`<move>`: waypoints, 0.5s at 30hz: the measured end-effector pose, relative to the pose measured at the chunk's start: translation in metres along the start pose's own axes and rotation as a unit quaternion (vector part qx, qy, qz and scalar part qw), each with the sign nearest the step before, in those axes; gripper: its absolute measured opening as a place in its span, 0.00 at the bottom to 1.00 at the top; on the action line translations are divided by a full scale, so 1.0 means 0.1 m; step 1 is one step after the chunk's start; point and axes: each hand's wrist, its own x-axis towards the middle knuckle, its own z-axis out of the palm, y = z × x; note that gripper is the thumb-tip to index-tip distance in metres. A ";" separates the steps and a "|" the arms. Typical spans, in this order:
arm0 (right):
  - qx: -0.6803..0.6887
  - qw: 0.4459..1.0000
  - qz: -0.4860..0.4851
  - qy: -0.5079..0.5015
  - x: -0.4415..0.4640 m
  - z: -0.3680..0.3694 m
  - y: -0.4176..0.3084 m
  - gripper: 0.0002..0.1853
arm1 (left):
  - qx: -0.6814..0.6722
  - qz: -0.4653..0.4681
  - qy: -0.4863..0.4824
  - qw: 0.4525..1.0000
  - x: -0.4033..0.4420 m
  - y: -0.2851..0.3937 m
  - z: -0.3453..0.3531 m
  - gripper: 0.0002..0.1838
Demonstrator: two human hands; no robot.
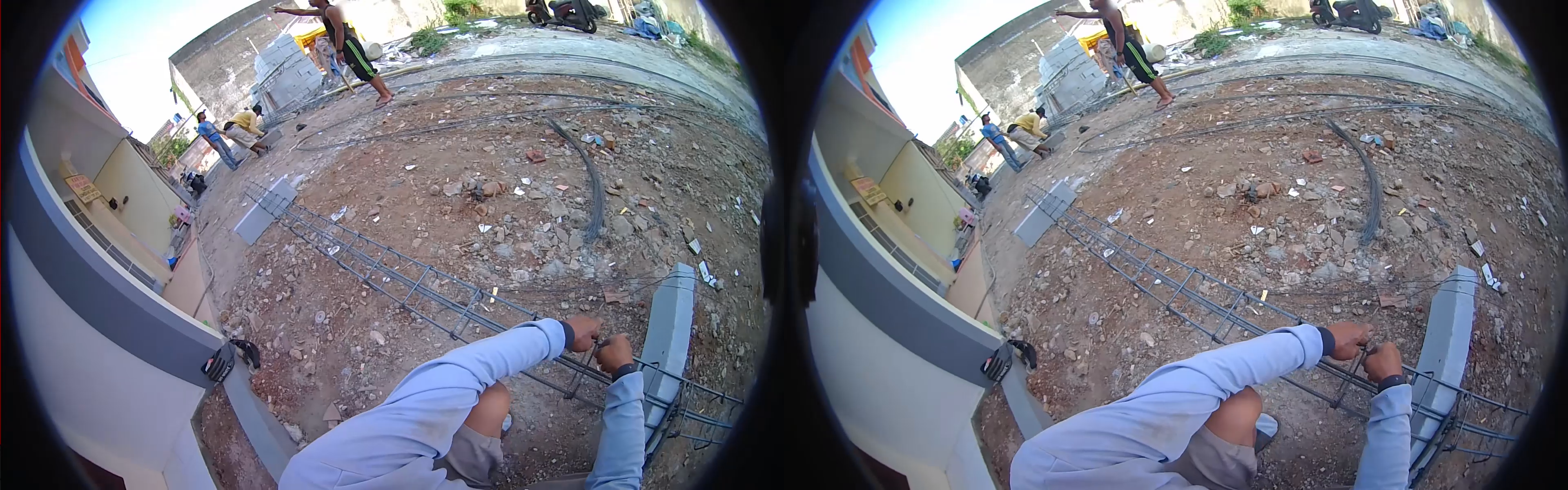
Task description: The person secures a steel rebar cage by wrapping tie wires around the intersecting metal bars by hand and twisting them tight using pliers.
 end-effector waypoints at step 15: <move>-0.044 0.996 -0.082 0.007 0.01 -0.02 0.14 0.14 | -0.043 -0.197 0.130 0.971 -0.31 0.72 0.05 0.24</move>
